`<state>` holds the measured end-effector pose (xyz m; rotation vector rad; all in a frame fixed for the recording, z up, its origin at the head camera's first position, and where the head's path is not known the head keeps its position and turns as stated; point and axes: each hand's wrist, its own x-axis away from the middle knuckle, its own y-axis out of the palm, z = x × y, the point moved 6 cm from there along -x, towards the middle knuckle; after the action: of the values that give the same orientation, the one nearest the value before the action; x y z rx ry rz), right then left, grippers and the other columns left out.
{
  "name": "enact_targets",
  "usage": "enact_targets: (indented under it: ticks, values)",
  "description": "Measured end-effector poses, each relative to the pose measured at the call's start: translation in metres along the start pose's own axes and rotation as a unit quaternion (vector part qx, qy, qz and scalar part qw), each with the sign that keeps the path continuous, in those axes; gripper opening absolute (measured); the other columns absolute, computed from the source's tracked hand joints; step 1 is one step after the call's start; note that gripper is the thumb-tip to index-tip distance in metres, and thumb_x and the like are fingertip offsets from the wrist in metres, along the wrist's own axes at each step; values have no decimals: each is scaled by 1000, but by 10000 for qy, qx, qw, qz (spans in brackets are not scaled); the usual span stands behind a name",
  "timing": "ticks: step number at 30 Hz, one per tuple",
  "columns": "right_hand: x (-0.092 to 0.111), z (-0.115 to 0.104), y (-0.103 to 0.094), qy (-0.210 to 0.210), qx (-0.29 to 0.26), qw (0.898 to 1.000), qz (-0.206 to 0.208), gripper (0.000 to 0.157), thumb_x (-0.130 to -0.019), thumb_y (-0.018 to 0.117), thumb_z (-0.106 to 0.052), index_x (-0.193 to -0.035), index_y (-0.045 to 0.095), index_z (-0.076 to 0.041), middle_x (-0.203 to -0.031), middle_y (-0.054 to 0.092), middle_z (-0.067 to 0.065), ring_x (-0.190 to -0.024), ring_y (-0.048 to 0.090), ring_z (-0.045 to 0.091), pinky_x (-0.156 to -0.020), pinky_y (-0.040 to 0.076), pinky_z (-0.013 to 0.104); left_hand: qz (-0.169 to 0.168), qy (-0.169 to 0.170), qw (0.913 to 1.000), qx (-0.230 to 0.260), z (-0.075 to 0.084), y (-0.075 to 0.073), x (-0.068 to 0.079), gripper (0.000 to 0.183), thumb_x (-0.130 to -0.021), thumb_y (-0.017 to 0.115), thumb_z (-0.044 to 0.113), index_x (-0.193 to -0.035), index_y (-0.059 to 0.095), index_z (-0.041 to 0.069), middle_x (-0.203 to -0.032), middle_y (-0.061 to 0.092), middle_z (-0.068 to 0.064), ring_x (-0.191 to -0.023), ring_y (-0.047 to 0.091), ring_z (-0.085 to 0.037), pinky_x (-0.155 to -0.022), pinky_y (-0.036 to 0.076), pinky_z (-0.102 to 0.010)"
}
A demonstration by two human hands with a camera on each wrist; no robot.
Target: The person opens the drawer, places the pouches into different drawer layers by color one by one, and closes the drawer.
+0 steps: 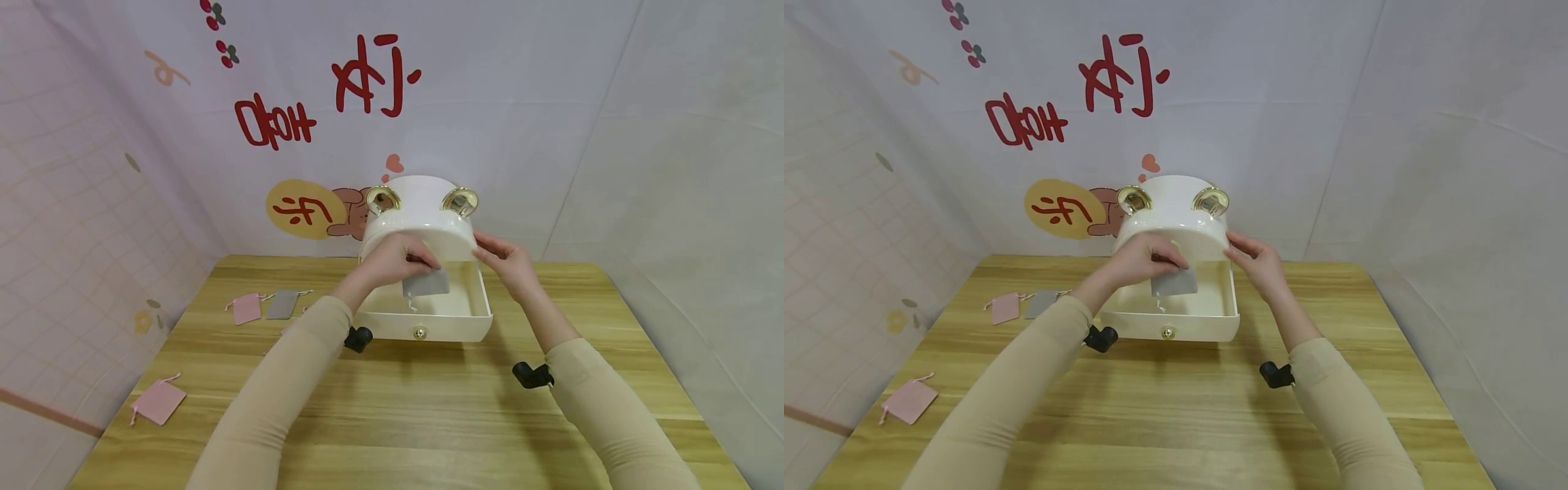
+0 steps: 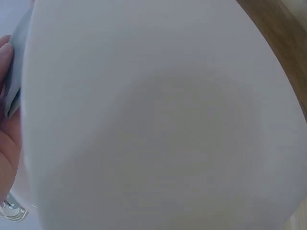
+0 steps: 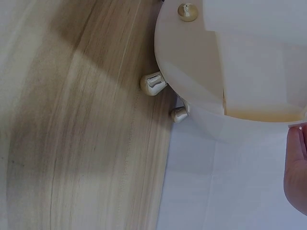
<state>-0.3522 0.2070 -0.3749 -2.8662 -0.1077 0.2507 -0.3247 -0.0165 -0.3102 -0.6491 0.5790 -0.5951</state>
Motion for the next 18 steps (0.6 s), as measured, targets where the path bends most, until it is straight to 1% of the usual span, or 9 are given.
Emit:
enact_targets:
  ticks: [5,9,14,16,18]
  values:
    - [-1,0,1,-39,-42,10000,3,51,-95,70,-26,-140,56,-5,-140,55,14,-134,46,25,-107,41,38,-81,-7,10000,-31,3,-2,0,13,-85,76,0,-95,80,6,-94,74,-2,-89,64,-12,-78,51,-22]
    - [-1,1,2,-48,-51,10000,-12,52,-95,70,-26,-140,56,-5,-140,56,14,-133,47,25,-107,42,38,-104,-110,9999,-9,3,-2,0,13,-85,76,0,-97,80,5,-96,74,-3,-91,64,-13,-79,52,-22]
    - [-1,0,2,-51,-92,9999,-30,52,-95,70,-26,-140,56,-4,-141,55,15,-133,46,26,-108,41,39,-288,-425,9983,279,0,4,0,21,-89,73,2,-110,75,2,-108,73,-8,-97,68,-13,-83,53,-21]
    - [-1,0,2,-58,-106,9999,-19,52,-95,70,-26,-140,55,-4,-141,54,15,-133,46,26,-108,41,40,-358,-493,9975,367,0,5,1,24,-90,72,2,-114,73,2,-112,72,-9,-99,68,-15,-85,53,-21]
    - [0,0,2,-65,-109,9999,-12,52,-95,70,-26,-140,56,-3,-140,55,16,-133,46,27,-108,41,40,-358,-491,9975,356,2,5,2,24,-90,72,2,-115,73,2,-112,72,-9,-101,67,-16,-86,53,-21]
